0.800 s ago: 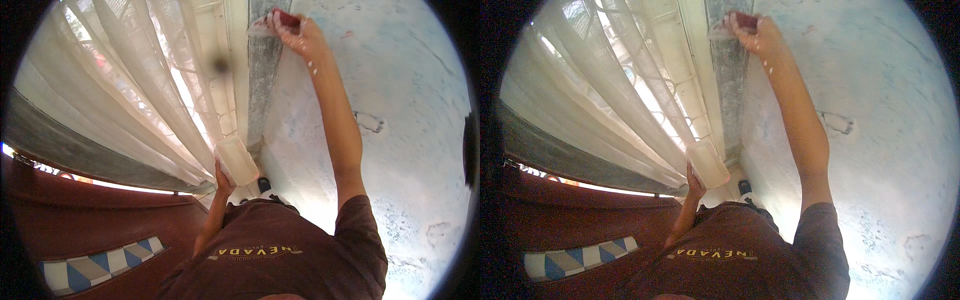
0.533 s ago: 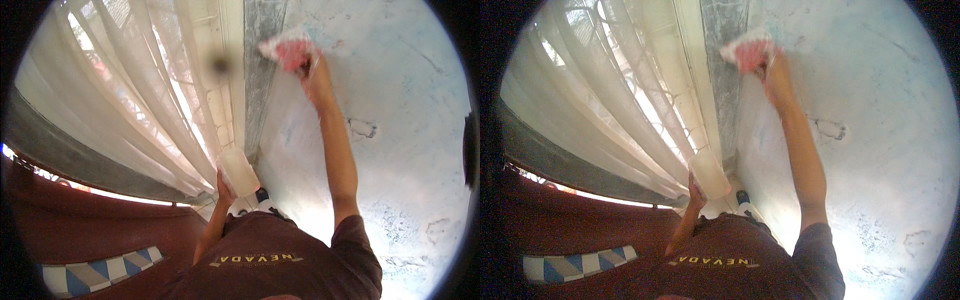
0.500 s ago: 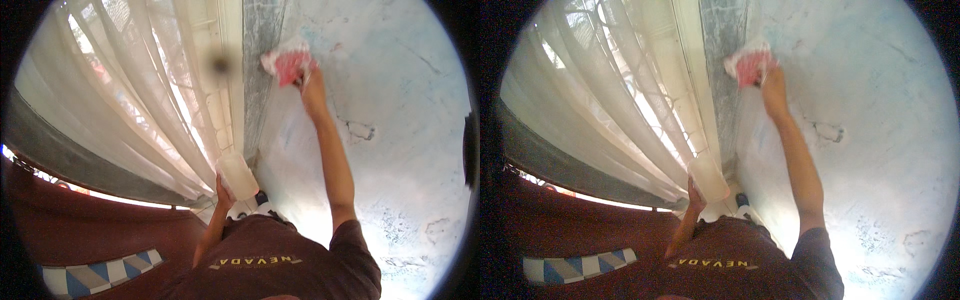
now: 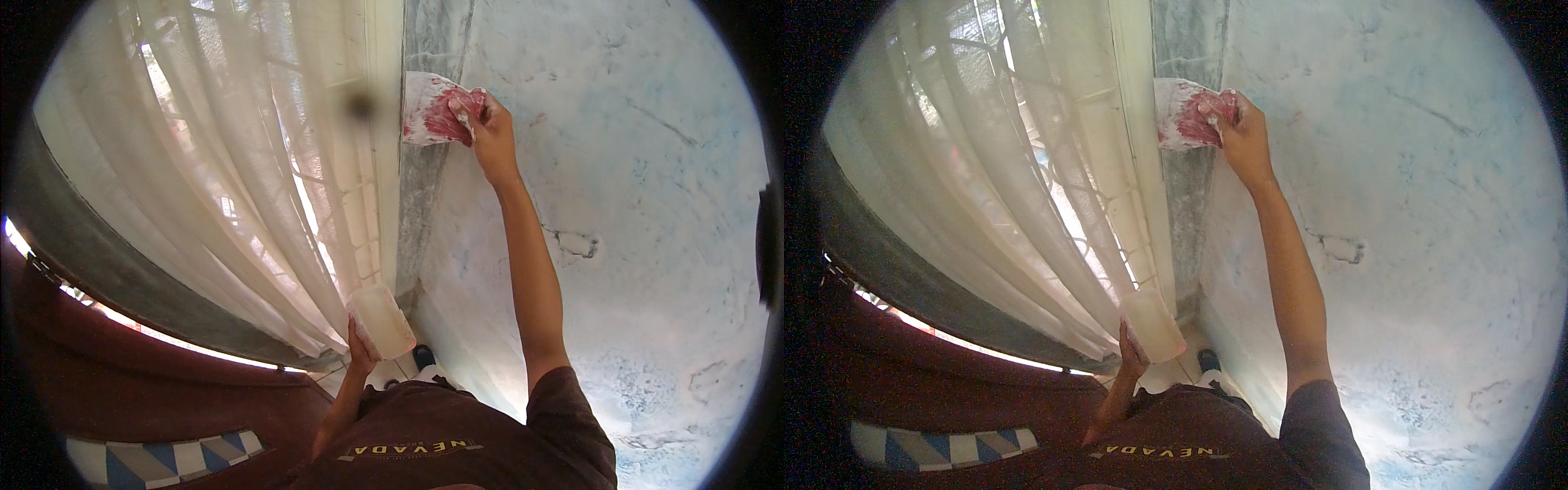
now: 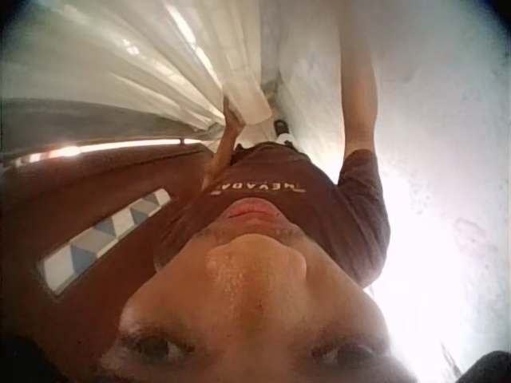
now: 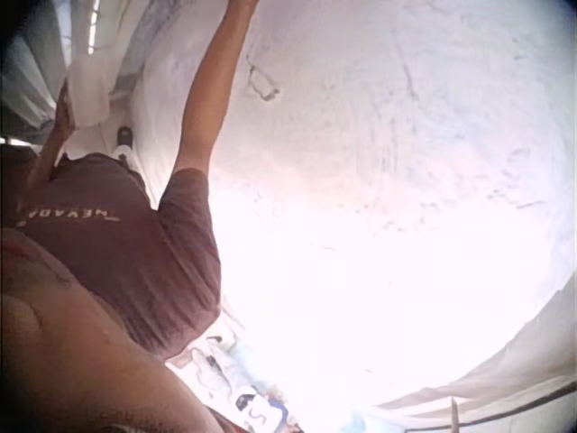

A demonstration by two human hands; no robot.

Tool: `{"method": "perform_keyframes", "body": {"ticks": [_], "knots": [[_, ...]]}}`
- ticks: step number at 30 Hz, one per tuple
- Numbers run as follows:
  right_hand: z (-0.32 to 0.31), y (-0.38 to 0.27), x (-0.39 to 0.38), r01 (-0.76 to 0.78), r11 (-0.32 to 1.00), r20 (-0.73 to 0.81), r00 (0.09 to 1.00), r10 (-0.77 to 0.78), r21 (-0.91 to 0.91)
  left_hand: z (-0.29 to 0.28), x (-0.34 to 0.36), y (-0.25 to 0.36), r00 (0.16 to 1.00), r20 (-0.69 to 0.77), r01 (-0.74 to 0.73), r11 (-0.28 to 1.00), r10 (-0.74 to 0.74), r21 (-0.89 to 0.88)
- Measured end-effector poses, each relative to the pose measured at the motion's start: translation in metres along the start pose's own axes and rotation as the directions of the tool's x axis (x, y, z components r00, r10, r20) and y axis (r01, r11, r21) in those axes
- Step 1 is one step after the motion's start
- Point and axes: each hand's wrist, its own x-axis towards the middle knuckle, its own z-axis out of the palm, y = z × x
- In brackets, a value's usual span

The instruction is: The person applies a mixture of white and pink paste to a wall using a spatula. They scoop the paste from a white container and spread it across the wall surface next to a window.

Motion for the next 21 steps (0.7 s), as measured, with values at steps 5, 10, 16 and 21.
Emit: {"method": "perform_keyframes", "body": {"ticks": [5, 10, 16, 21], "knots": [[0.028, 0.066, 0.014, -0.179, 0.906, 0.048, 0.984, 0.174, 0.384, -0.012, -0.019, 0.008, 1.000, 0.023, 0.005, 0.999, -0.006, 0.045], [0.044, 0.063, 0.014, -0.144, 0.971, -0.145, 0.974, 0.173, 0.190, 0.003, -0.028, 0.014, 0.998, -0.029, -0.054, 0.995, 0.057, 0.086], [0.063, 0.027, -0.013, -0.089, 0.970, -0.446, 0.895, -0.022, -0.225, 0.013, -0.032, 0.023, 0.999, -0.016, -0.047, 0.993, 0.049, 0.107], [0.042, 0.030, -0.039, -0.079, 0.940, -0.528, 0.841, -0.115, -0.331, 0.008, -0.039, 0.022, 0.999, 0.019, -0.045, 0.996, 0.043, 0.083]]}}
